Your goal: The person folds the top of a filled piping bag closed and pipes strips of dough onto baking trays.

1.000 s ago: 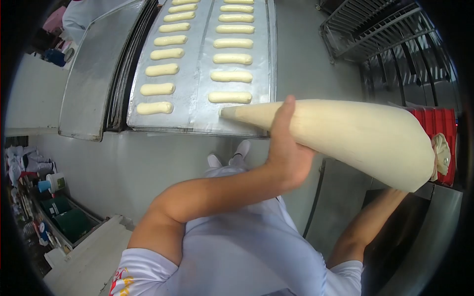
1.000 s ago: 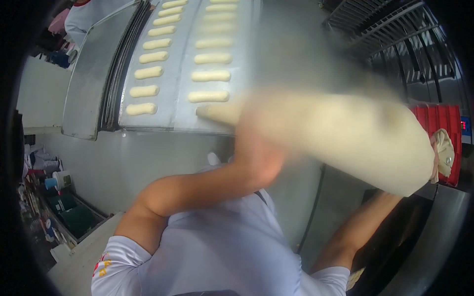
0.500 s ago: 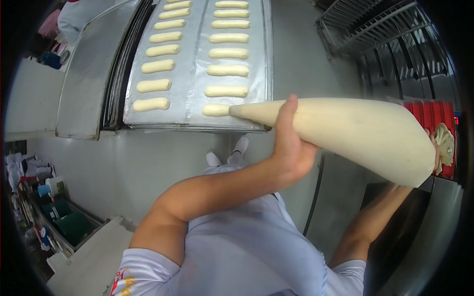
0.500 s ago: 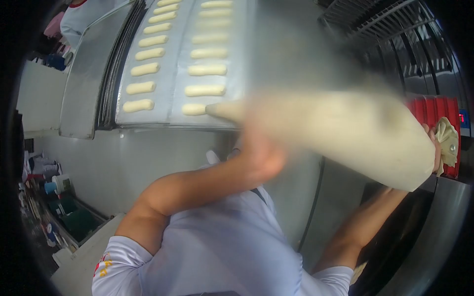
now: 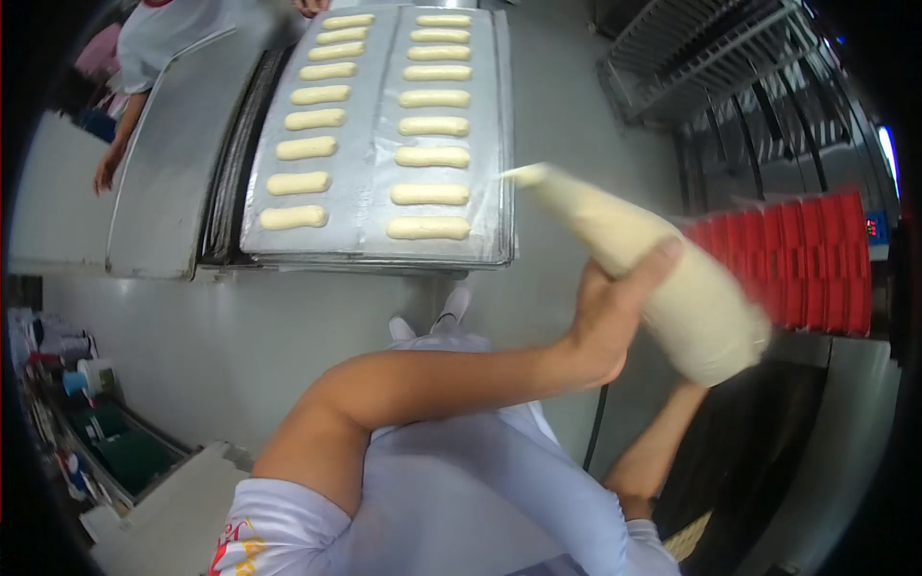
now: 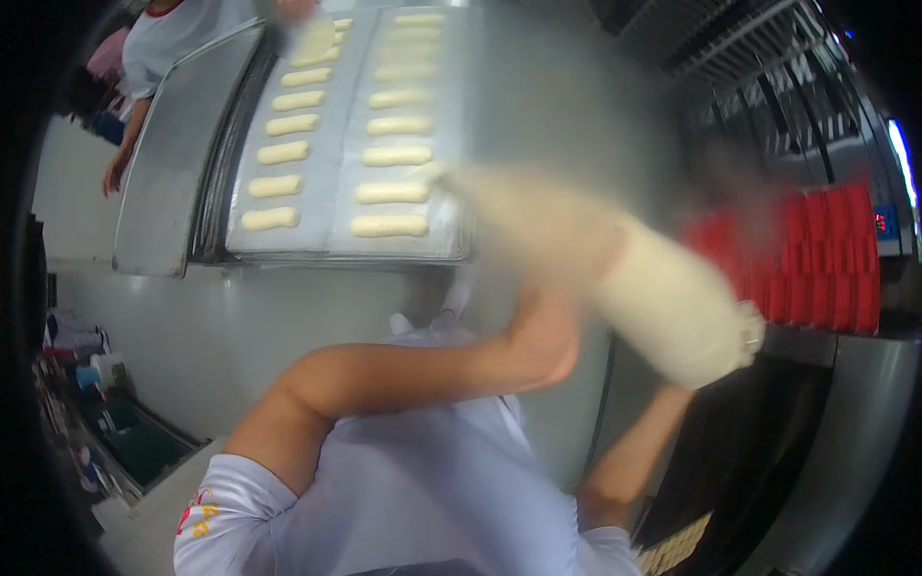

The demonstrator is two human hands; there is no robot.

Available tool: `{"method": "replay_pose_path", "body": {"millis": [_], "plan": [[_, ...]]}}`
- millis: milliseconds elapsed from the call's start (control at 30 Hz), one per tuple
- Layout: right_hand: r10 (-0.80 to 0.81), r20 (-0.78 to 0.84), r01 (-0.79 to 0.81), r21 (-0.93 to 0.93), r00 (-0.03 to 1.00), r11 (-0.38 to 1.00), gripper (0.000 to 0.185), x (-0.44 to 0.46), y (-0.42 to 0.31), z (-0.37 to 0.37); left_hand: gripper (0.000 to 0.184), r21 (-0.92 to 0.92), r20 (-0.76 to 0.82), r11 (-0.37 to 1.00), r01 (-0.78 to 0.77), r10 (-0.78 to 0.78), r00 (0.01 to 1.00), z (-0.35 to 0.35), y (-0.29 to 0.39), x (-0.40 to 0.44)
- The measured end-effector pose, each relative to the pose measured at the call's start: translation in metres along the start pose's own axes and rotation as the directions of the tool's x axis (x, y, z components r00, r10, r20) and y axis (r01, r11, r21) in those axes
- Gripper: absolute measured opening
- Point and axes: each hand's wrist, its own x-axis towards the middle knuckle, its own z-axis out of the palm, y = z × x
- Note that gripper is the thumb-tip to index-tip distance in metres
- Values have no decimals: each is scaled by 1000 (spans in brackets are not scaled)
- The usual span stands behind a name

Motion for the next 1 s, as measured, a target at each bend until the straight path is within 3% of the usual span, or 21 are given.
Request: {"method": "replay_pose_path", "body": {"millis": [67,133,200,333,367,700,1000], "plan": [[226,55,-233,184,972,955,25,-37,15,37,49,444,144,894,-65,1,990,-3,-6,-2],[341,133,-364,243,931,899,25,-68,27,62,53,496,194,867,-50,-55,979,-6,0,-6],[389,184,-426,257,903,867,25,-91,34,78,58,749,340,583,-313,67,938,-10,3,-9],[446,223,-494,270,867,826,25,-121,38,93,65,779,467,475,-409,-5,884,-18,7,-30],[441,226,-491,281,869,825,25,-123,39,95,69,753,534,442,-488,24,845,-19,7,-34],[393,284,-474,332,875,815,27,-150,52,103,76,687,708,118,-717,115,697,-40,-7,-78],[384,357,-503,350,852,790,29,-157,68,84,75,731,672,-4,-682,174,720,-49,-35,-101]]}}
